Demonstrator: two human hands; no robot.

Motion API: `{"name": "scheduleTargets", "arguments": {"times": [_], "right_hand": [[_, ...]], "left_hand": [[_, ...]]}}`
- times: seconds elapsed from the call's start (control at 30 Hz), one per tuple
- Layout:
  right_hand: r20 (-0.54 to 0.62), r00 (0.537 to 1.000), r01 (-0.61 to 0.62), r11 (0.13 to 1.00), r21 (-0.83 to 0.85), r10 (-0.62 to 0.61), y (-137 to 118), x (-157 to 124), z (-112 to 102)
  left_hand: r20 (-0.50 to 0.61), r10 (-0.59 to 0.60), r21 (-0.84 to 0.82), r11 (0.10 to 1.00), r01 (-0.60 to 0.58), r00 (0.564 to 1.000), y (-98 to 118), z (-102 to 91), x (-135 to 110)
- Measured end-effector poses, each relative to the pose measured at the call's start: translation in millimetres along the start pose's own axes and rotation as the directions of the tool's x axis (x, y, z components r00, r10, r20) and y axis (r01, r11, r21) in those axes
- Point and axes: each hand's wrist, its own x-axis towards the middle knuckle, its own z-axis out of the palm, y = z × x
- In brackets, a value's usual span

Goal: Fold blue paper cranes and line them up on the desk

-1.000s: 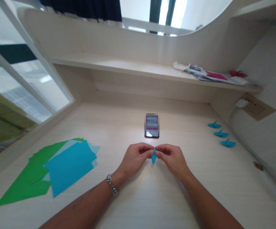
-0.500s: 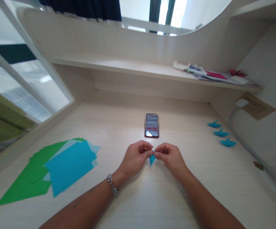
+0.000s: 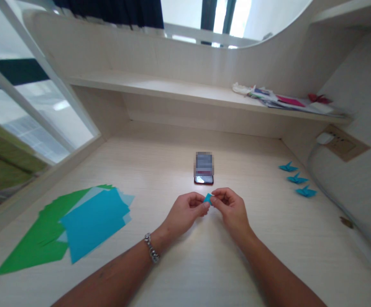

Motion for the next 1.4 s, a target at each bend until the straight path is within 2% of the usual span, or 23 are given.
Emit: {"name": "scheduleTargets", "arguments": {"times": [0.1,0.2,0.33,0.53,0.63,0.7,0.8,0.93,1.03,1.2,1.4], "right_hand": [[0.075,0.996,-0.041,0.999,0.011,0.040,1,1,-2],[0.150,0.986,-0.066,0.995,-0.071,0.076,2,2,-5],[0.132,0.989,-0.032,0.976,-0.215,0.061,5,3,-5],[0.090,0.995,-0.036,0.990,-0.133,0.049,2,0,1],[0.160,0.984,-0.059,0.990,-0.131,0.080,0,2,-2],[0.204,0.968,-0.131,0.986,-0.099,0.149,0,3,-4],[0.208,0.959,-0.188,0.981,-0.048,0.194,2,5,-7],[0.209,0.954,-0.238,0.968,0.083,0.216,4,3,-5],[0.179,0.960,-0.240,0.964,0.118,0.217,3,1,-2],[0.126,0.976,-0.194,0.972,0.130,0.178,3,2,-2],[0.132,0.983,-0.146,0.978,0.150,0.126,3,2,-2]], "left_hand": [[0.011,0.050,0.056,0.997,-0.051,0.999,-1,-2.2,1],[0.022,0.103,0.183,0.977,-0.106,0.994,-2,-5.8,1],[0.020,0.171,0.371,0.914,-0.166,0.985,-1,-7.9,-1],[-0.031,0.210,0.468,0.867,-0.171,0.977,5,-9.0,-3],[-0.016,0.239,0.540,0.819,-0.193,0.971,9,-12.7,-2],[0.006,0.280,0.569,0.789,-0.233,0.960,10,-15.2,-1],[-0.020,0.290,0.521,0.820,-0.238,0.957,8,-16.9,0],[-0.158,0.231,0.266,0.946,-0.184,0.960,0,-15.1,3],[-0.206,0.193,0.127,0.977,-0.169,0.959,-3,-12.8,4],[-0.168,0.186,0.094,0.981,-0.173,0.968,-2,-9.9,4],[-0.139,0.166,-0.028,0.985,-0.172,0.976,-3,-8.0,5]]}}
